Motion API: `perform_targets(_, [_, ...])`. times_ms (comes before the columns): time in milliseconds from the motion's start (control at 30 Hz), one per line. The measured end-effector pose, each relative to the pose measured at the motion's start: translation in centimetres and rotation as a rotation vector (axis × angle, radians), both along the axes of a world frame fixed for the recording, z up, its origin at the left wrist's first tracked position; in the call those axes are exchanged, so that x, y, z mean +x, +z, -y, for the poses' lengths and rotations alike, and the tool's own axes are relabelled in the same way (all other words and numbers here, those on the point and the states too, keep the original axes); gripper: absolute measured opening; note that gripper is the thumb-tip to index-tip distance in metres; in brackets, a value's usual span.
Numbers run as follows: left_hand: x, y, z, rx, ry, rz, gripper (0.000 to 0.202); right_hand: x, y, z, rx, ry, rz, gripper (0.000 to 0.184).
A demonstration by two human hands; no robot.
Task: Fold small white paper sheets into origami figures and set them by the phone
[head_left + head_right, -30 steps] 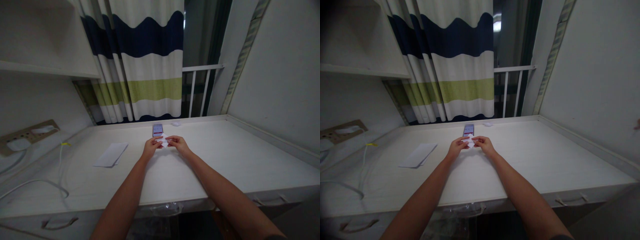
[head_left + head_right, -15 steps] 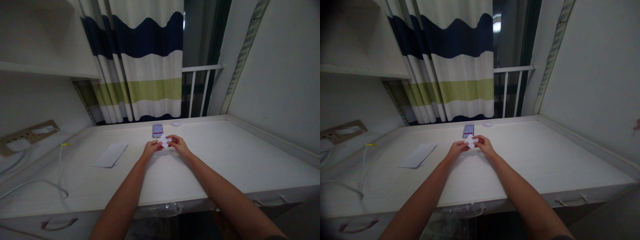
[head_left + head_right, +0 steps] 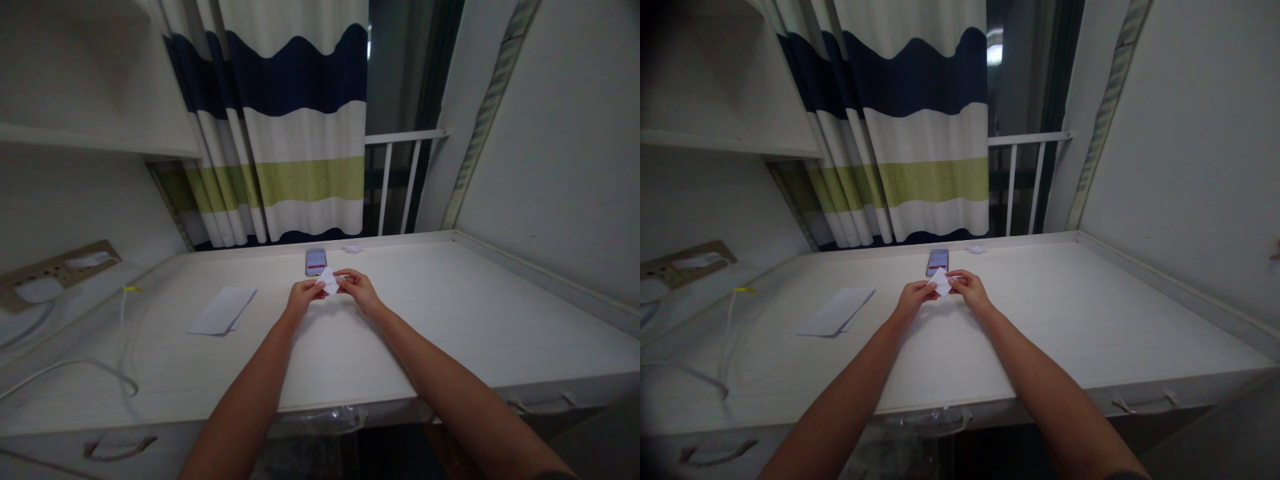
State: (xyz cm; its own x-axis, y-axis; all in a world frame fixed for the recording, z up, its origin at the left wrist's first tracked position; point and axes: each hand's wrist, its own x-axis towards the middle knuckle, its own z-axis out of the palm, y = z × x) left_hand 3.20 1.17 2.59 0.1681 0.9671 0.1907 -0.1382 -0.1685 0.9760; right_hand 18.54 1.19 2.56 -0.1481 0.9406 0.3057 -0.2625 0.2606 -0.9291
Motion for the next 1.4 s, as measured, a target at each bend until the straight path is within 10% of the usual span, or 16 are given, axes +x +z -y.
perform_targets(1400, [0.5, -0.9, 0.0, 0.116, -0.035, -0.246, 0.031, 0.1, -1.0, -0.3, 0.106, 0.008, 0.097, 0.031])
